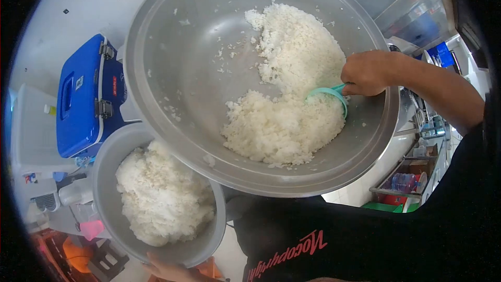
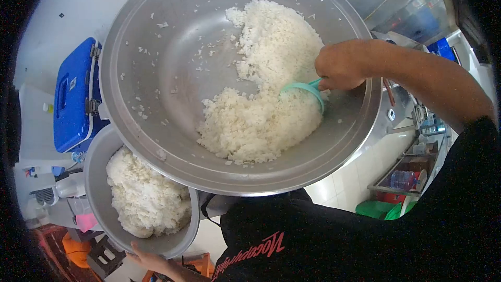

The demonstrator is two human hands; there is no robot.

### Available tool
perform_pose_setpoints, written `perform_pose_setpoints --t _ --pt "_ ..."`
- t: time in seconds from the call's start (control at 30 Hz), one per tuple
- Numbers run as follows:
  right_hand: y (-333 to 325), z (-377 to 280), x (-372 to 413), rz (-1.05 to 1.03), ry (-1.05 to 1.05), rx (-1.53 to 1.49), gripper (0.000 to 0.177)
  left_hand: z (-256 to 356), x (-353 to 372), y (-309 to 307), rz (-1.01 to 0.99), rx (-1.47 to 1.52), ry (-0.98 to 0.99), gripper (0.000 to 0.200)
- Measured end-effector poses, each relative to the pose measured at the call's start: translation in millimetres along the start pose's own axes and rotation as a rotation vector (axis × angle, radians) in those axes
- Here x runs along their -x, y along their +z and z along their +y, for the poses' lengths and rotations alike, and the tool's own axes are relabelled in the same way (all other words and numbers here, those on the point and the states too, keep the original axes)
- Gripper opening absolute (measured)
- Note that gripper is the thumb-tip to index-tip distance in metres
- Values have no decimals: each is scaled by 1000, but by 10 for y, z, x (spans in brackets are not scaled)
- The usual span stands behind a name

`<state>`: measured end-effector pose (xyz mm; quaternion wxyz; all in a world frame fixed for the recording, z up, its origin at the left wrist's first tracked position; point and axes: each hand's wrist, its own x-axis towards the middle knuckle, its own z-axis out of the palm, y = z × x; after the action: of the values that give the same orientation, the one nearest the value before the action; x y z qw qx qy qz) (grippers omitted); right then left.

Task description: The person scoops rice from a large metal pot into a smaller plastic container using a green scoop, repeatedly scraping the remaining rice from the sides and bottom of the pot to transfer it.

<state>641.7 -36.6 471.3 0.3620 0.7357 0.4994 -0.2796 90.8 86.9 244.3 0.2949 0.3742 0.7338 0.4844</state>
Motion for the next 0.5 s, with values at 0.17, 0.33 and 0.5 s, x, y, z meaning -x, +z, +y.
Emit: perform_pose_setpoints --t 0.17,0.33,0.5 --pt "67 -157 -58 -20 -68 -105 41 148 89 50 -33 -2 -27 66" --pt "78 -326 -86 69 -147 -145 41 220 147 102 -2 -144 66 64" --pt "118 -296 -180 53 -270 -324 40 65 18 19 -62 -76 62 58"
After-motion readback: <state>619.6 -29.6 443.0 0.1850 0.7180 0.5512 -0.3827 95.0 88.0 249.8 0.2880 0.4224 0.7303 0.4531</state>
